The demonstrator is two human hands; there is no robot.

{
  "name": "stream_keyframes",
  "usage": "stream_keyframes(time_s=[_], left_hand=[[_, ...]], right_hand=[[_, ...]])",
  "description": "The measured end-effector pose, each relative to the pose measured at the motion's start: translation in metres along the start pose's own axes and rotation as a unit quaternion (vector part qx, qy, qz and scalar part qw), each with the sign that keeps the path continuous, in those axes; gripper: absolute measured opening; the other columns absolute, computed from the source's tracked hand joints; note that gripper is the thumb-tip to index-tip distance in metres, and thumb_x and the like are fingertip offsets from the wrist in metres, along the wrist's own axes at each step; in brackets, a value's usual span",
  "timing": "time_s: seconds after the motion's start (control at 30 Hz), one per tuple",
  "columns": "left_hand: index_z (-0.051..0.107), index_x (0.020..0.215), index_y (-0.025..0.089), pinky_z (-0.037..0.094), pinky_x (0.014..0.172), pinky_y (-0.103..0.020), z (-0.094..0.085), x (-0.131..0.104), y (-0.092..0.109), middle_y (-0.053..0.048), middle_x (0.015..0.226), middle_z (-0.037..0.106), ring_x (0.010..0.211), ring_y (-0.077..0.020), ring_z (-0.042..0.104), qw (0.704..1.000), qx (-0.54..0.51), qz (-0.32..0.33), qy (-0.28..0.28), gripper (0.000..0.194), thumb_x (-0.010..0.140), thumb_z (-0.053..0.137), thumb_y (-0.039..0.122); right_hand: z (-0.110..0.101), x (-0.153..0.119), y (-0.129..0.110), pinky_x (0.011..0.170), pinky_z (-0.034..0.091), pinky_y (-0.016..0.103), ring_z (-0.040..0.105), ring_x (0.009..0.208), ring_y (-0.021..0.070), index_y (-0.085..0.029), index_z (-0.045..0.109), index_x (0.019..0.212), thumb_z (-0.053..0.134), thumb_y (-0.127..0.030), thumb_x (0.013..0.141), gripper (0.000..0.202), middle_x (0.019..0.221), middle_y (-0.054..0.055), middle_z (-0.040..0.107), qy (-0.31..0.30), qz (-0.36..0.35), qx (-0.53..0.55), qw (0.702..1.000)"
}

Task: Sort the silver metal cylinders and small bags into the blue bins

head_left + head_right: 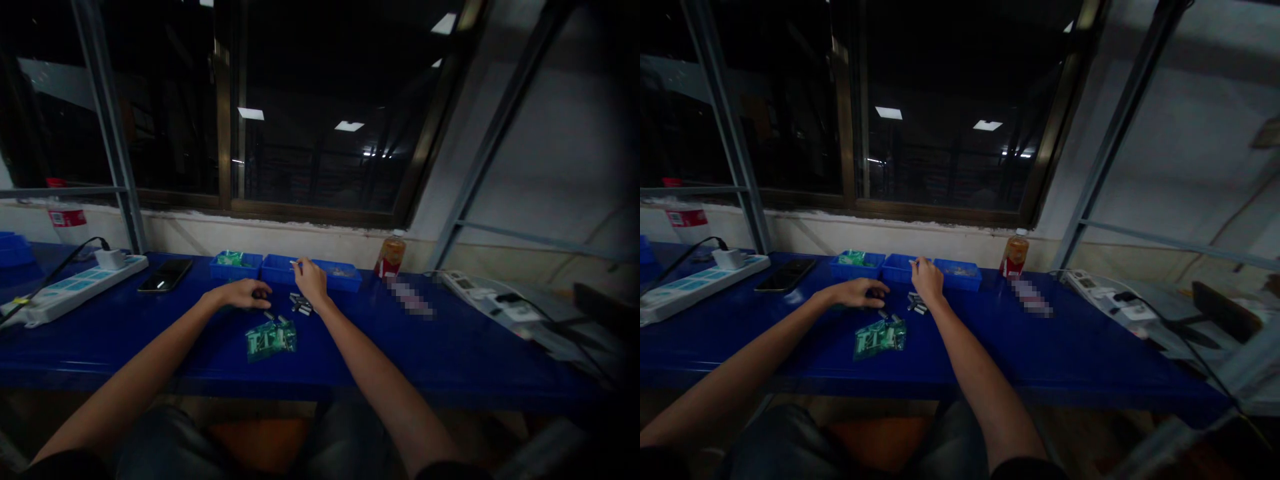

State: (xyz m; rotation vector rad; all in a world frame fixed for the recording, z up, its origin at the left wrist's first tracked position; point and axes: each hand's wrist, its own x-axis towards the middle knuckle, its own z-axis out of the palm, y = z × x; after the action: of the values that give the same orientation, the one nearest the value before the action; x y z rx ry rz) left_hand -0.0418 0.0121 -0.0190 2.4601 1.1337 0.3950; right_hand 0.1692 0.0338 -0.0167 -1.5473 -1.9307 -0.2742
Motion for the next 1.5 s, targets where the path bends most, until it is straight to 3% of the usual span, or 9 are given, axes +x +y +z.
stream_keyframes(time_s=[0.07, 0.27, 0.4, 0.5, 0.63, 0.8, 1.03, 1.27, 1.5], left_hand=[[0.059, 0.109, 0.017, 0.043, 0.079, -0.025, -0.001, -0.004, -0.001, -0.007, 0.107, 0.061, 0.094, -0.0197, 0.057, 0.999, 0.022, 0.016, -0.022, 0.05, 0.07, 0.063, 0.047], [0.063, 0.088, 0.018, 0.041, 0.08, -0.026, 0.009, -0.001, 0.007, -0.004, 0.091, 0.062, 0.086, -0.0164, 0.056, 0.994, 0.077, 0.072, 0.024, 0.017, 0.081, 0.052, 0.027], [0.053, 0.115, 0.02, 0.042, 0.082, -0.026, 0.015, 0.001, 0.01, -0.006, 0.107, 0.059, 0.093, -0.0167, 0.055, 0.994, 0.035, 0.1, 0.027, 0.038, 0.077, 0.056, 0.018], [0.056, 0.114, 0.022, 0.038, 0.089, -0.028, 0.016, 0.001, 0.011, -0.005, 0.108, 0.059, 0.099, -0.017, 0.053, 0.989, 0.041, 0.14, 0.008, 0.037, 0.079, 0.051, 0.011], [0.063, 0.096, 0.02, 0.04, 0.085, -0.027, 0.015, 0.002, 0.009, -0.004, 0.096, 0.062, 0.093, -0.0168, 0.055, 0.989, 0.058, 0.138, 0.007, 0.018, 0.081, 0.054, 0.02], [0.063, 0.086, 0.016, 0.042, 0.08, -0.026, 0.013, 0.004, 0.006, -0.006, 0.092, 0.061, 0.087, -0.0171, 0.057, 0.988, 0.095, 0.113, 0.036, 0.015, 0.083, 0.051, 0.024], [0.061, 0.092, 0.013, 0.042, 0.078, -0.028, 0.015, 0.004, 0.008, -0.008, 0.09, 0.061, 0.084, -0.018, 0.057, 0.986, 0.127, 0.082, 0.067, 0.025, 0.087, 0.042, 0.029], [0.056, 0.114, 0.017, 0.037, 0.092, -0.036, 0.02, 0.001, 0.005, -0.011, 0.111, 0.054, 0.104, -0.0239, 0.051, 0.988, 0.123, 0.093, 0.03, 0.04, 0.08, 0.055, 0.039], [0.063, 0.094, 0.018, 0.036, 0.091, -0.03, 0.02, 0.005, 0.014, -0.006, 0.101, 0.062, 0.101, -0.019, 0.053, 0.982, 0.07, 0.173, 0.016, 0.018, 0.082, 0.055, 0.029]], right_hand=[[0.003, 0.004, 0.009, 0.071, 0.042, 0.028, 0.063, 0.087, 0.02, -0.021, 0.057, 0.101, 0.032, -0.041, 0.09, 0.034, 0.094, 0.008, 0.067, -0.017, 0.04, -0.03, 0.999], [0.009, 0.003, 0.019, 0.071, 0.044, 0.031, 0.063, 0.087, 0.0228, -0.021, 0.06, 0.099, 0.033, -0.047, 0.088, 0.039, 0.092, 0.01, 0.067, -0.048, 0.074, -0.056, 0.995], [0.004, -0.001, 0.013, 0.071, 0.043, 0.031, 0.063, 0.087, 0.0235, -0.02, 0.056, 0.108, 0.032, -0.05, 0.088, 0.044, 0.091, 0.011, 0.067, -0.031, 0.062, -0.037, 0.997], [-0.005, -0.008, 0.003, 0.068, 0.041, 0.027, 0.063, 0.082, 0.0197, -0.021, 0.058, 0.106, 0.033, -0.048, 0.088, 0.04, 0.087, 0.008, 0.068, -0.03, 0.013, 0.01, 0.999], [-0.012, -0.018, -0.017, 0.062, 0.037, 0.023, 0.061, 0.073, 0.0145, -0.023, 0.061, 0.098, 0.037, -0.043, 0.088, 0.033, 0.082, 0.003, 0.068, -0.045, -0.105, 0.077, 0.99], [-0.011, -0.025, -0.029, 0.06, 0.035, 0.022, 0.059, 0.07, 0.013, -0.023, 0.063, 0.094, 0.042, -0.038, 0.086, 0.027, 0.08, 0.002, 0.067, -0.087, -0.166, 0.092, 0.978], [-0.003, -0.023, -0.019, 0.067, 0.038, 0.022, 0.061, 0.083, 0.0147, -0.023, 0.062, 0.1, 0.044, -0.03, 0.085, 0.025, 0.092, 0.003, 0.068, -0.21, -0.179, 0.069, 0.959], [0.001, -0.022, -0.017, 0.077, 0.039, 0.024, 0.06, 0.095, 0.0164, -0.023, 0.059, 0.105, 0.033, -0.028, 0.09, 0.03, 0.103, 0.004, 0.066, -0.223, -0.173, 0.051, 0.958], [0.002, -0.021, -0.015, 0.077, 0.04, 0.025, 0.06, 0.096, 0.0187, -0.022, 0.053, 0.113, 0.036, -0.032, 0.089, 0.031, 0.104, 0.006, 0.065, -0.212, -0.156, 0.071, 0.962]])
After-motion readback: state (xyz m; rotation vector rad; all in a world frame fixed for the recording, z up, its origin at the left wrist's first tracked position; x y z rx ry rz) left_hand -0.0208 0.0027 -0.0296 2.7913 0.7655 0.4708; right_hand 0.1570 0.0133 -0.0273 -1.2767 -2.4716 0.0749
